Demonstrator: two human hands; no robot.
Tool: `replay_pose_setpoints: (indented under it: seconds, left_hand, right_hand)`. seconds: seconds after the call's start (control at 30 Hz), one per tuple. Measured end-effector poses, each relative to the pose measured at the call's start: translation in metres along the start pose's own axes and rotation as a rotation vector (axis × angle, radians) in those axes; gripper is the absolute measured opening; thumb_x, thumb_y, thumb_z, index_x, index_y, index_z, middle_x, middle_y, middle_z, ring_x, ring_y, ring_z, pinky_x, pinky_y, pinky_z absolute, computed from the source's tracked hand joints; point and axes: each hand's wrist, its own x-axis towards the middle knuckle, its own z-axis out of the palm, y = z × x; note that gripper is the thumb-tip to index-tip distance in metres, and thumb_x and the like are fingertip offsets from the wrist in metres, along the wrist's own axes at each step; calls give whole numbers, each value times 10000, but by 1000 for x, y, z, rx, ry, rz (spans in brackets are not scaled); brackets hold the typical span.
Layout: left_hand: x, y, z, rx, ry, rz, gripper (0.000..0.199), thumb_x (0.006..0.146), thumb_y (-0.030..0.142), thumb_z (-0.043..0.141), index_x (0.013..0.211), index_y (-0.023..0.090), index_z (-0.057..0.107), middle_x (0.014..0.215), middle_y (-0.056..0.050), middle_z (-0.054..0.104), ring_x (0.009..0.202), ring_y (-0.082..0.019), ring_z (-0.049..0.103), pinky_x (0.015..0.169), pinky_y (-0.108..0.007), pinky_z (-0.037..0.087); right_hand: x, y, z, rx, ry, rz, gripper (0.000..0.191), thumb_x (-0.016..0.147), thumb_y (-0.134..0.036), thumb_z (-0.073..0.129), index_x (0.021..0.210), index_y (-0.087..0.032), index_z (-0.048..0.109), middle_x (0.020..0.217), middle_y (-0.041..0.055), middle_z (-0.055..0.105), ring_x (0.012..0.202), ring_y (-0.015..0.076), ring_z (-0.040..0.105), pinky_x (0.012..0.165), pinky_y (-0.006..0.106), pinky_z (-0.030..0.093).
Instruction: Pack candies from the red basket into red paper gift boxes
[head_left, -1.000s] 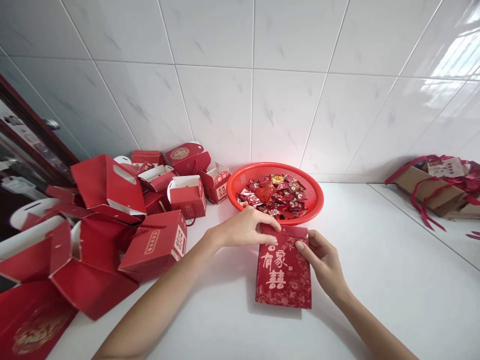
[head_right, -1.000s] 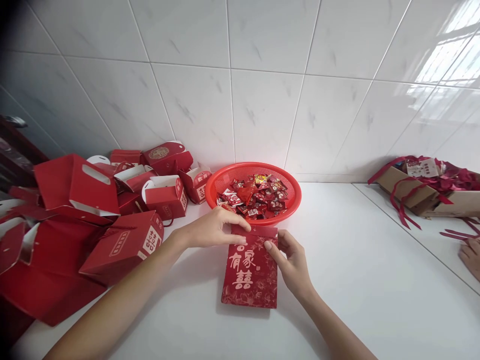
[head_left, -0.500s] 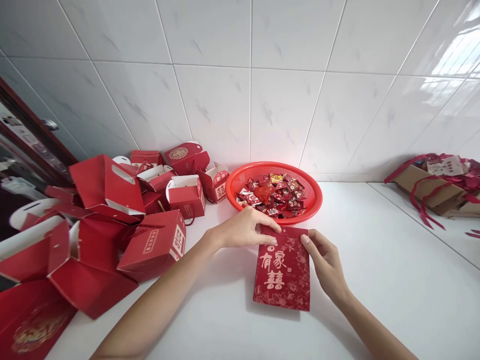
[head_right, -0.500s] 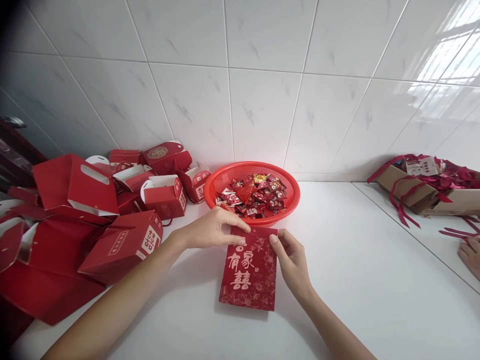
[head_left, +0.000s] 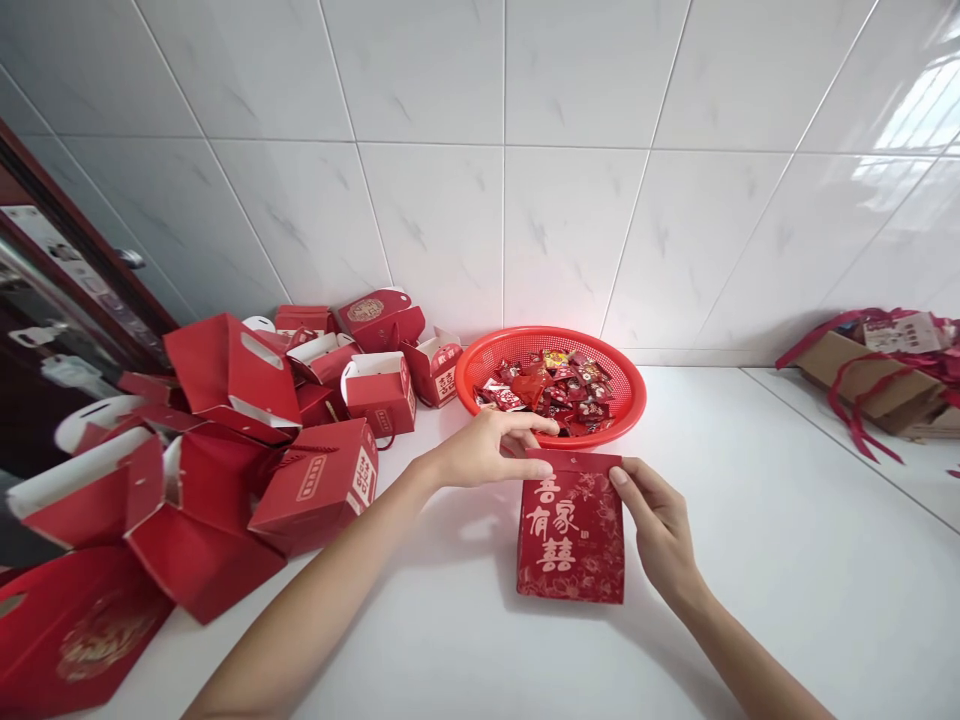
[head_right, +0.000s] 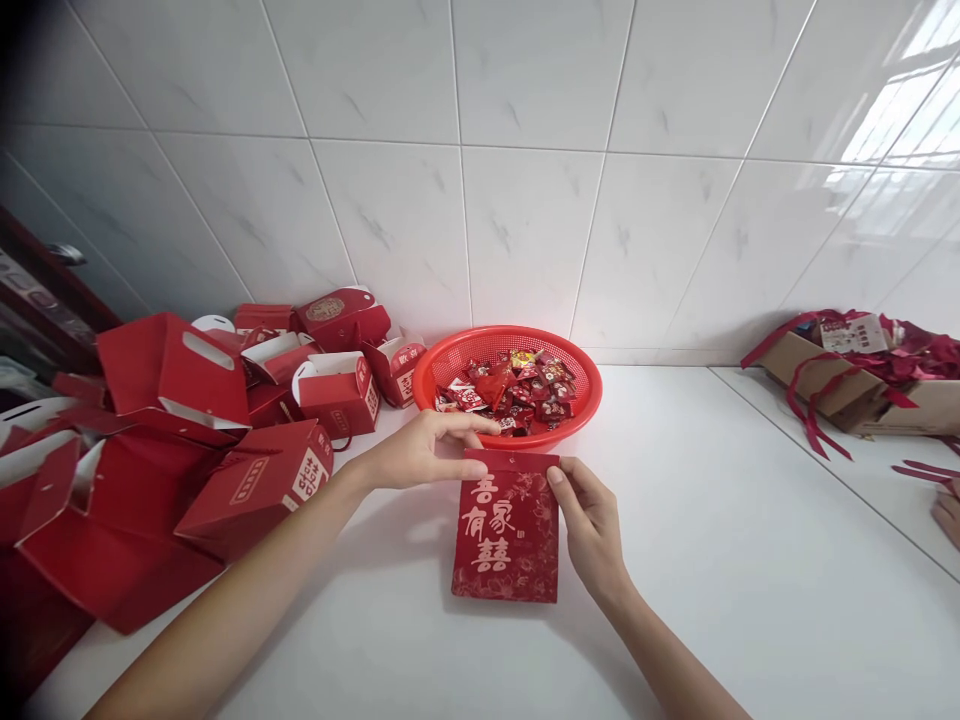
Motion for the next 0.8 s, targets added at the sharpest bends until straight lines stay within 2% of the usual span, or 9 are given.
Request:
replay_pose_setpoints:
  seconds: [0.07, 0.17, 0.3, 0.47, 0.63, 0.73, 0.8]
  left_hand:
    - [-3, -2, 1, -65, 6, -33, 472, 796, 408, 781, 1192, 155, 743, 1035, -82, 779, 954, -230, 710, 868, -326, 556]
    - [-9, -2, 7, -110, 28, -40, 290, 858, 396, 701, 960, 133, 770, 934, -73, 770, 862, -201, 685, 799, -292, 541]
    - [-19, 2, 18, -69, 156, -14, 287, 896, 362, 641, 725, 139, 699, 729, -25, 699, 717, -151, 602, 713, -257, 487]
    - [-28, 4, 31, -22, 277, -28, 250, 902, 356, 637, 820, 145, 742, 824, -39, 758, 804, -183, 656, 754, -270, 503]
    - [-34, 1, 43, -68, 369, -63, 236, 903, 371, 658, 925, 151, 740, 925, -46, 779, 896, -206, 710, 846, -293, 546]
    - [-37, -1, 45, -178, 312, -96, 338, 903, 414, 687, 1123, 159, 710, 1030, -53, 781, 928, -211, 739, 856, -300, 573]
    - [-38, -1, 45, -226, 245, -86, 346, 932, 439, 665, 1126, 156, 709, 1054, -60, 778, 941, -211, 743, 858, -300, 579]
  right_hand:
    - [0, -1, 0, -4, 12, -17, 341, 952, -504, 618, 765, -219, 604, 717, -5, 561, 669, 164, 517, 635, 278, 437]
    - [0, 0, 0, -11, 9, -23, 332, 957, -500, 612, 779, -219, 619, 730, 2, 593, 670, 164, 527, 631, 273, 446]
    - [-1, 1, 0, -21, -14, -31, 330, 965, -495, 605, 786, -219, 626, 724, 0, 594, 658, 157, 524, 620, 266, 447]
    - [-1, -1, -1, -33, -34, -40, 328, 965, -503, 601, 797, -224, 627, 732, 4, 604, 670, 168, 538, 622, 273, 453]
    - [-3, -4, 0, -52, -20, -42, 340, 963, -528, 593, 797, -233, 629, 739, 10, 613, 685, 185, 549, 634, 290, 462]
    - [-3, -4, 1, -42, -39, -57, 323, 968, -522, 591, 831, -237, 656, 749, 13, 631, 684, 186, 550, 630, 293, 458]
    - [-4, -4, 1, -33, -51, -67, 316, 972, -509, 592, 828, -236, 660, 740, 8, 626, 673, 178, 541, 627, 290, 452]
